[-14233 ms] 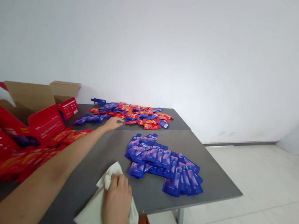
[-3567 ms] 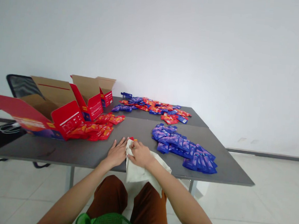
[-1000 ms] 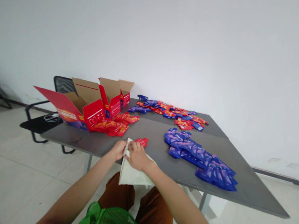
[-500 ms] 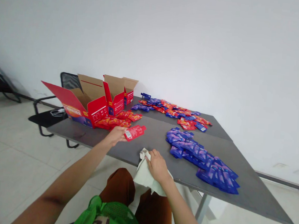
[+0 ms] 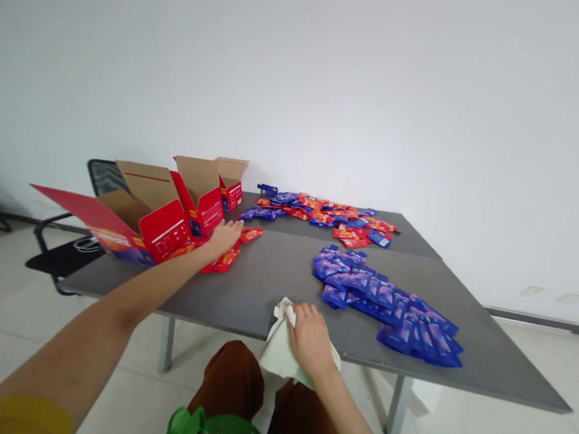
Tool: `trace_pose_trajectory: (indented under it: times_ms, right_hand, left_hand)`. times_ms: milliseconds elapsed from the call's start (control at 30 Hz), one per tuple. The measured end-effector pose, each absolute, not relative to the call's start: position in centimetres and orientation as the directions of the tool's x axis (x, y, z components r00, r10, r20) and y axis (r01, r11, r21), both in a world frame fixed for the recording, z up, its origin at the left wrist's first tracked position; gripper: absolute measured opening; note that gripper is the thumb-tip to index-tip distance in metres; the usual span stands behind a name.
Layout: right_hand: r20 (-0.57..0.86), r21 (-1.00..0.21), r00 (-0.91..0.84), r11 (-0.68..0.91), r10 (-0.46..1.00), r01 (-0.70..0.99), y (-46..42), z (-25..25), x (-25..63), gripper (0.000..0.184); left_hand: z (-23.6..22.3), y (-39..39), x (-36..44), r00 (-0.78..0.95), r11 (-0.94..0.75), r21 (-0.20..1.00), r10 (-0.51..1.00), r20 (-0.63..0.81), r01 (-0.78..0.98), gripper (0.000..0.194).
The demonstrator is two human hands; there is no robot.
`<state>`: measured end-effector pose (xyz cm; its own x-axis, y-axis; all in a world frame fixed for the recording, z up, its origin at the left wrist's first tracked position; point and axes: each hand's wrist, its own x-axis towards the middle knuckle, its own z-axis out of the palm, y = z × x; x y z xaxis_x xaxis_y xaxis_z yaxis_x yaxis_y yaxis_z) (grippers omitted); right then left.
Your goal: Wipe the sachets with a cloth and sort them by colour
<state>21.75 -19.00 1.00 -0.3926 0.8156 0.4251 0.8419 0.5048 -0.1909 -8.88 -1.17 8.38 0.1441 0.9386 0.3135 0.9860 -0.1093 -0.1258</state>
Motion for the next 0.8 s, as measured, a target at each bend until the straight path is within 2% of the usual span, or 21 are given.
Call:
trace_pose_trajectory:
  times_ms: [167, 267, 400, 533, 700, 800]
  right_hand:
    - [0.436, -0.205, -0.351, 0.472, 0.829, 0.858, -19.3, 0.4, 22.0, 0.022]
    - [0.418, -0.225, -0.351, 0.469, 0.838, 0.854, -19.1, 0.4, 22.0, 0.022]
    - [0.383, -0.247, -0.337, 0.447, 0.86, 0.86, -18.8, 0.6, 21.7, 0.023]
    - [0.386, -0.338, -0.281, 0.419, 0.878, 0.843, -18.6, 1.6, 21.8, 0.023]
    - [0.56, -0.518, -0.043, 0.389, 0.828, 0.762, -17.9, 3.6, 23.2, 0.026]
    - [0.656, -0.504, -0.001, 0.439, 0.755, 0.744, -17.6, 4.1, 23.4, 0.026]
  left_hand:
    - [6.5, -1.0, -9.7, 0.216, -0.163, -0.256, 0.957, 0.194, 0.953, 0.05]
    - [7.5, -1.4, -10.1, 0.228, -0.169, -0.278, 0.954, 0.196, 0.946, 0.055]
    - [9.8, -1.7, -10.2, 0.088, -0.042, -0.189, 0.966, 0.243, 0.981, 0.057]
    - [11.7, -0.5, -9.6, -0.044, 0.075, -0.107, 0.962, 0.268, 0.991, 0.043]
    - [11.7, 3.3, -6.8, -0.055, 0.035, 0.066, 0.942, 0.331, 0.997, 0.037]
    - [10.1, 6.4, -4.0, 0.015, -0.08, 0.192, 0.948, 0.317, 0.978, 0.035]
